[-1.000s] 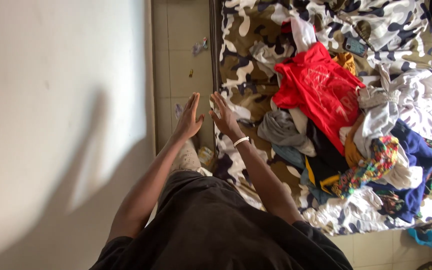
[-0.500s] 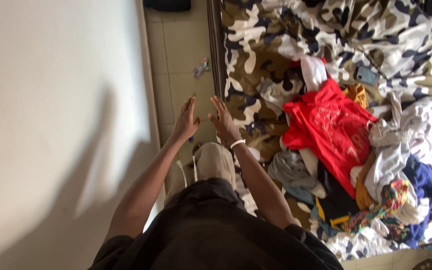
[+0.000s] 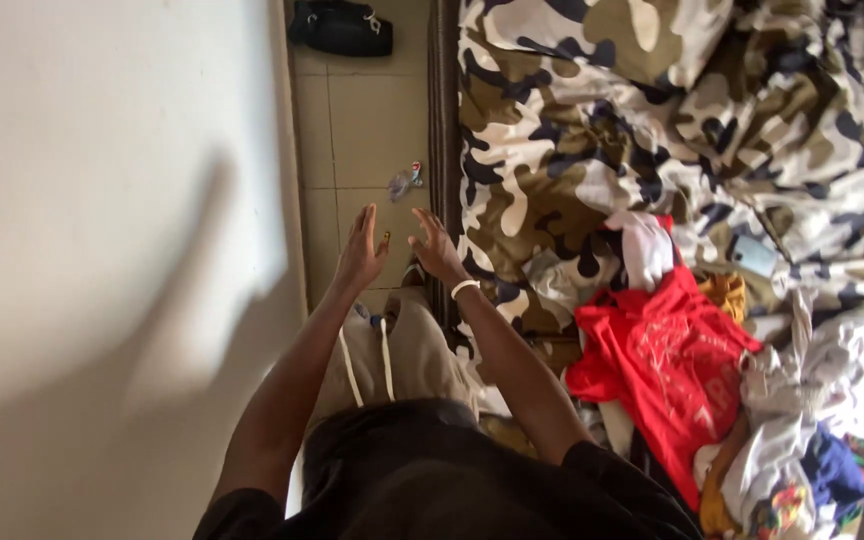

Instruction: The person repeatedly picks up small items from the floor, including a banana peel, plastic wrappers, and a small box, and places them into a nearby trash bin. The person walks back and forth between the floor and the bin multiple times.

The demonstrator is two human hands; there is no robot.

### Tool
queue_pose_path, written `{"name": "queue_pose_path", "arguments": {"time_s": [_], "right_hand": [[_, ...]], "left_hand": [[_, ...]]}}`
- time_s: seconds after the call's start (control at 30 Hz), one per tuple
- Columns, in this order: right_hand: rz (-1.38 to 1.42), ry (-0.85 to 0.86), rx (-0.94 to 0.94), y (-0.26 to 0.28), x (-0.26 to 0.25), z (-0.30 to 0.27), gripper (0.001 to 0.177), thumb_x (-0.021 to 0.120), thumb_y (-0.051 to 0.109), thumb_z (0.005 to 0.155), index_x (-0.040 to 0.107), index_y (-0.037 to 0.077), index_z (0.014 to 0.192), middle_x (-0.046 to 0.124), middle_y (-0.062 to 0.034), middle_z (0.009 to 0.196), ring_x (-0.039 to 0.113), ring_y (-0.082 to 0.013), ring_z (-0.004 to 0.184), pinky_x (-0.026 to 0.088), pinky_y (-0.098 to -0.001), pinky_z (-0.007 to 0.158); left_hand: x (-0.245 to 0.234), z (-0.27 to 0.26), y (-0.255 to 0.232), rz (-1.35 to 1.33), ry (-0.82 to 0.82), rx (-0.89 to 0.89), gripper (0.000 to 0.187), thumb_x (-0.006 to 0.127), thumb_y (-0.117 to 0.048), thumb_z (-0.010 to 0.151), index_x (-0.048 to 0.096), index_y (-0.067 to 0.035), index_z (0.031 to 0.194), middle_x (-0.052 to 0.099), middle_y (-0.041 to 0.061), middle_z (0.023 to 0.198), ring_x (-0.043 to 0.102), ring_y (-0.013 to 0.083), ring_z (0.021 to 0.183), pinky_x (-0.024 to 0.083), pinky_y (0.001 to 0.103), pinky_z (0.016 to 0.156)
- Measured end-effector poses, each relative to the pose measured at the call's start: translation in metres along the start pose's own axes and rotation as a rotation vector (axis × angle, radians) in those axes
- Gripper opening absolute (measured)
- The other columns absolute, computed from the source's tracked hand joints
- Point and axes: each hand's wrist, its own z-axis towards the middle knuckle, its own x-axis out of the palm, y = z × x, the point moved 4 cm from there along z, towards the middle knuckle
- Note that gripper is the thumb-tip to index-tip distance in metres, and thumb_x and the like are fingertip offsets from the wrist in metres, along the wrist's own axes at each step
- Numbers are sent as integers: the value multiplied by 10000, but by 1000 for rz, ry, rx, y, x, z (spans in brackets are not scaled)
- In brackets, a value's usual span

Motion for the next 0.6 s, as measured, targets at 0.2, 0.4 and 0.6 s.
{"name": "queue_pose_path", "arguments": {"time_s": [0.2,0.4,0.6], "right_hand": [[162,17,186,-76,18,61,761,629,522,962,405,86,1544,514,-214,1509,633,-361,1264,564,-421,944],[342,31,423,-191,72,108,701,657,424,979,412,88,1544,617,-159,1412,647,-293,1234,542,-385,960],[509,71,766,-352,180,149,560,631,310,996,500,126,1509,529,-90,1525,577,-241,1302,503,-370,1012]], "left_hand": [[30,73,55,-90,-3,28,761,621,-107,932,266,15,1595,376,284,1591,418,459,1434,412,503,1164],[94,147,162,-185,176,-279,782,627,-181,929,244,0,1586,388,277,1560,549,480,1278,497,518,1035],[222,210,323,-84,249,-184,794,691,-254,969,264,-15,1594,338,327,1581,506,520,1311,487,541,1053]]}}
